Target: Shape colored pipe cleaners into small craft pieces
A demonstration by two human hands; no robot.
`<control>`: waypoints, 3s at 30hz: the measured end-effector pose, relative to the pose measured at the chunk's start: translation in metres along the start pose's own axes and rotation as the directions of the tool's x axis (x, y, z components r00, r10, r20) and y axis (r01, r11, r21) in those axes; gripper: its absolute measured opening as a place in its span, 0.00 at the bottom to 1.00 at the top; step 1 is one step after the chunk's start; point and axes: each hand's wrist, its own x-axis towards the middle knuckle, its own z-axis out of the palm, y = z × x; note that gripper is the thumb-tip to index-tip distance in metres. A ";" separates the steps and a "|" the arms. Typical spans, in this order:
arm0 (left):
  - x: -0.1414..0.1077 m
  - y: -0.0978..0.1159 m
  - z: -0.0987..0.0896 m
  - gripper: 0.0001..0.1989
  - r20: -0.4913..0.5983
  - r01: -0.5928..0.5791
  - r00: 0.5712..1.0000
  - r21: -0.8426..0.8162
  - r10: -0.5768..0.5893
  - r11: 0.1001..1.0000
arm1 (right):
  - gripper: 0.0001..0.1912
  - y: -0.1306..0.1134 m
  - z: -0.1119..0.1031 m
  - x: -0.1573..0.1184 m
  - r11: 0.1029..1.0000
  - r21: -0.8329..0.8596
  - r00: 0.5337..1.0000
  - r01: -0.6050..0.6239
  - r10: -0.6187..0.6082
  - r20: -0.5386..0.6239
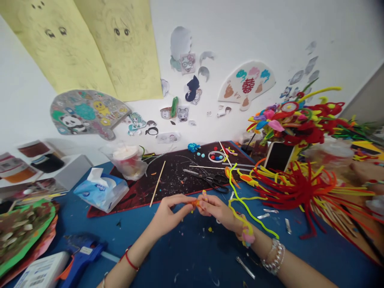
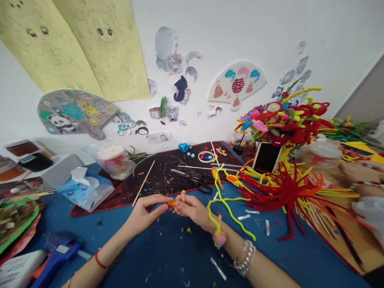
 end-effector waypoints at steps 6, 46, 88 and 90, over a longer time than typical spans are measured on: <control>0.002 -0.011 0.003 0.09 -0.039 0.150 0.986 -0.225 -0.162 0.963 | 0.18 0.005 -0.002 0.001 1.000 0.014 1.000 0.006 -0.007 0.020; 0.008 -0.008 -0.025 0.14 0.385 0.236 0.899 -0.023 -0.209 0.971 | 0.17 0.002 0.020 -0.005 0.876 -0.481 0.996 0.030 -0.069 -0.063; -0.010 0.012 0.001 0.12 0.311 -0.240 0.950 0.793 -0.034 0.561 | 0.14 0.011 0.040 -0.016 0.268 -0.951 0.922 -0.154 -0.306 -0.236; -0.005 0.003 0.002 0.16 0.241 -0.089 0.967 0.623 -0.083 0.777 | 0.15 0.011 0.037 -0.014 0.282 -0.945 0.914 -0.166 -0.315 -0.255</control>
